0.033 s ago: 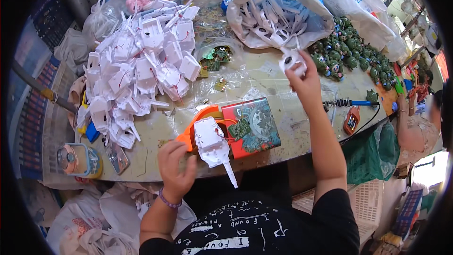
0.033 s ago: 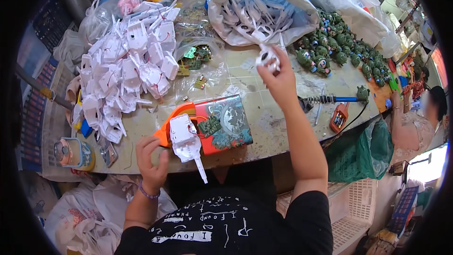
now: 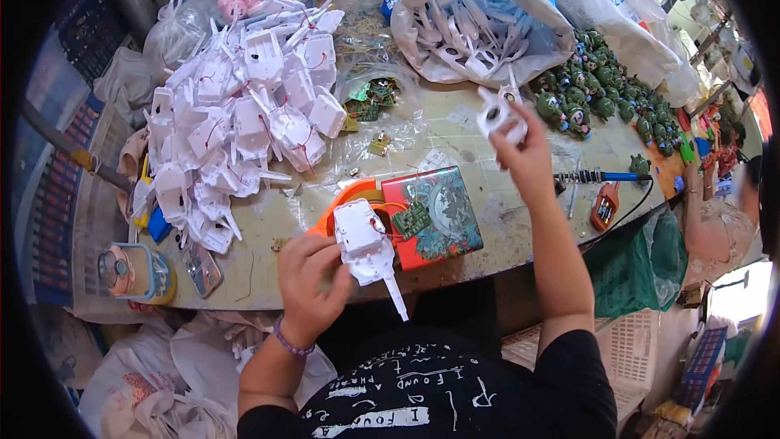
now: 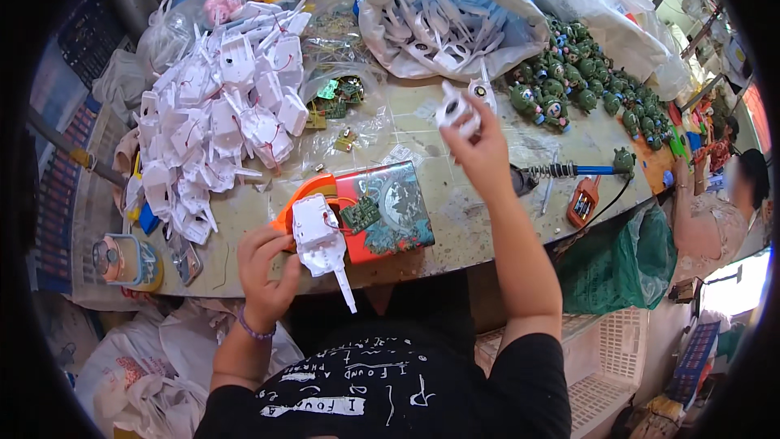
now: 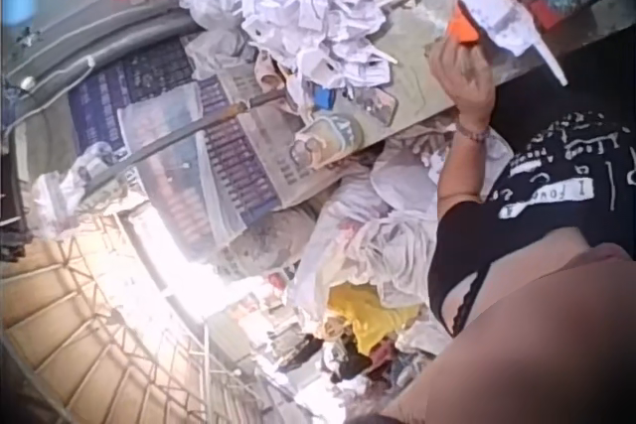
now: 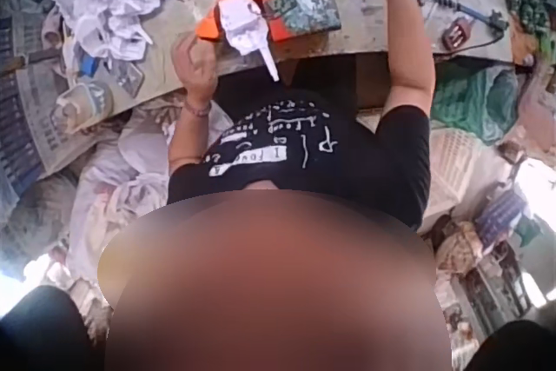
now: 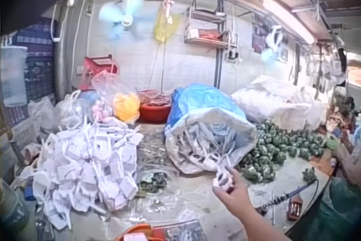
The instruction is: Soldering electronic components and assembling plastic toy housings at a workbench.
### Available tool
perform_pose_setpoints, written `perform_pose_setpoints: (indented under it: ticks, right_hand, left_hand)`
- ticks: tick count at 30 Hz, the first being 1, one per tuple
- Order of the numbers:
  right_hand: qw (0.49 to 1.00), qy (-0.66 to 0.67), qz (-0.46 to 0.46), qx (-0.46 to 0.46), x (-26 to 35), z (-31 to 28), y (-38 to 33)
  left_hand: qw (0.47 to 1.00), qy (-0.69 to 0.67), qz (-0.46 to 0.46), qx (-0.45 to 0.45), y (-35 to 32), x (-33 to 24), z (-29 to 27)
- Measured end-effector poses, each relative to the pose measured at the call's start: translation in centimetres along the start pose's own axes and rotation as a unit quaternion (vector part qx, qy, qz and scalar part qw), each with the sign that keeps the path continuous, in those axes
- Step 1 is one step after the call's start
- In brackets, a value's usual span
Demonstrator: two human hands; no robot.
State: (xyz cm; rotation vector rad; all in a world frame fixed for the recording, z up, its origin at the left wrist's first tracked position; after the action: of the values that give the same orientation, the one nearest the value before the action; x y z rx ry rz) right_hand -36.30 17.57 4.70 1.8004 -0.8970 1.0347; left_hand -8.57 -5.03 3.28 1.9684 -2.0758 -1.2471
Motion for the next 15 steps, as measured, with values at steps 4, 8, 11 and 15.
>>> perform_pose_setpoints:
  ticks: [4, 8, 11, 15]
  right_hand:
    - [0.992, 0.101, 0.041, 0.062, -1.5, 0.2, -7.7]
    - [0.982, 0.114, 0.141, 0.047, -1.4, 0.6, -11.5]
    - [0.971, 0.138, 0.19, 0.038, -2.2, 0.4, -13.9]
    - [0.976, 0.071, 0.202, 0.045, -4.6, -0.1, -14.6]
  left_hand:
    - [0.997, -0.016, 0.023, 0.069, 5.7, -4.6, 1.4]
    - [0.993, -0.004, 0.004, 0.121, 6.8, -5.6, 2.9]
    - [0.992, -0.008, -0.014, 0.128, 6.9, -5.5, 3.0]
    - [0.991, 0.003, -0.025, 0.13, 7.4, -5.3, 3.1]
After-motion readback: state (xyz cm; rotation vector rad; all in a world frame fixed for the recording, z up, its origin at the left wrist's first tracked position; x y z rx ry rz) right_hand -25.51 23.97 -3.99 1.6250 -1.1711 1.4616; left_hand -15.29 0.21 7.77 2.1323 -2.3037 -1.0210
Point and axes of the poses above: each hand's wrist, its own y-axis towards the middle knuckle, its own z-axis out of the palm, x = y × z, the point moved 3 cm from there along y, towards the middle knuckle, and after that the axes turned 6 degrees about x, right-handed, at the moved point
